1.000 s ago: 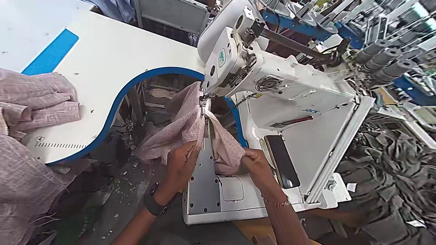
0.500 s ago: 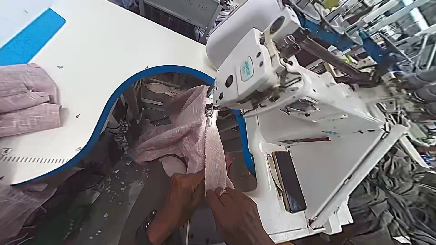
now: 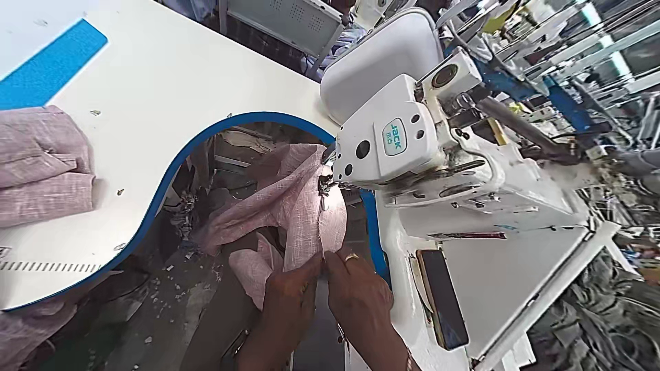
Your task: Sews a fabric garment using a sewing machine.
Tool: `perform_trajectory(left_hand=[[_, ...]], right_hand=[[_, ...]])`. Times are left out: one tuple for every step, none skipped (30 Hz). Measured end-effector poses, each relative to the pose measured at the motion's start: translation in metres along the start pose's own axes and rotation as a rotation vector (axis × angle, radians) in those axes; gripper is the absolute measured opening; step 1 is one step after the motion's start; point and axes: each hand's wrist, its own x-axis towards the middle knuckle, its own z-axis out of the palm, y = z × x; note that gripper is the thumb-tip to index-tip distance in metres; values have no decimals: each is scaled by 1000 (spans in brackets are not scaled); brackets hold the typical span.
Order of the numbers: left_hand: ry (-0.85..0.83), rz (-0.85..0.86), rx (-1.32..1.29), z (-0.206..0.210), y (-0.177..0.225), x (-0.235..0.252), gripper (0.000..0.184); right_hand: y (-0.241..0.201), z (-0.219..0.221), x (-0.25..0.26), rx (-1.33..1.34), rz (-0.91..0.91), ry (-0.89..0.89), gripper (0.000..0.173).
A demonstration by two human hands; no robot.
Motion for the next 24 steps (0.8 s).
perform_trajectory(left_hand=[[-14, -26, -2, 1, -1, 3, 32], [-26, -40, 1, 1, -2, 6, 33], [-32, -44, 17, -1, -1, 10, 34], [-35, -46, 39, -2, 1, 10, 34], [-44, -53, 56, -4, 3, 9, 35], [-67, -70, 63, -5, 4, 6, 35], [-96, -92, 54, -7, 5, 2, 36], [-123, -112, 45, -10, 5, -1, 36], [-132, -116, 46, -11, 5, -2, 36], [-122, -105, 56, -13, 5, -3, 36], [-111, -101, 54, -13, 5, -2, 35], [-91, -104, 42, -9, 4, -1, 35], [-73, -101, 31, -5, 3, -3, 34], [-52, -87, 21, -1, 1, -1, 34], [-45, -76, 24, 1, 1, 2, 34], [-41, -62, 32, 1, 1, 6, 34], [-32, -50, 39, 1, 2, 10, 34], [-14, -38, 45, 2, 2, 12, 33], [-4, -33, 51, 3, 2, 11, 33], [-9, -28, 59, 2, 2, 9, 33], [-20, -17, 70, 1, 2, 10, 32], [-21, -5, 82, 0, 1, 11, 32], [-26, -3, 92, 0, 0, 14, 33], [-32, -7, 105, 0, -1, 15, 34]], right_hand=[[1, 7, -2, 9, 37, 33, 19], [2, 12, -5, 11, 81, 60, 18], [5, 16, -10, 5, 130, 69, 16], [9, 18, -15, -2, 176, 37, 13], [15, 20, -21, 5, 218, -53, 9], [22, 20, -25, 47, 274, -233, 7], [30, 18, -27, 126, 357, -518, 11], [43, 18, -24, 216, 427, -834, 20], [58, 18, -24, 325, 435, -1032, 27], [71, 13, -29, 435, 364, -1037, 31], [77, 0, -34, 549, 244, -894, 31], [76, -13, -41, 625, 86, -651, 28], [64, -26, -44, 669, -17, -470, 27], [46, -37, -44, 661, -61, -350, 27], [26, -43, -43, 561, -68, -279, 27], [12, -43, -42, 438, -48, -245, 26], [5, -41, -41, 366, -10, -249, 26], [4, -43, -38, 331, 22, -268, 25], [4, -48, -33, 309, 35, -289, 25], [4, -53, -28, 289, 33, -321, 23], [2, -56, -22, 256, 16, -363, 20], [1, -55, -18, 218, -7, -410, 16], [1, -52, -14, 179, -34, -449, 12], [2, -48, -13, 151, -60, -482, 10]])
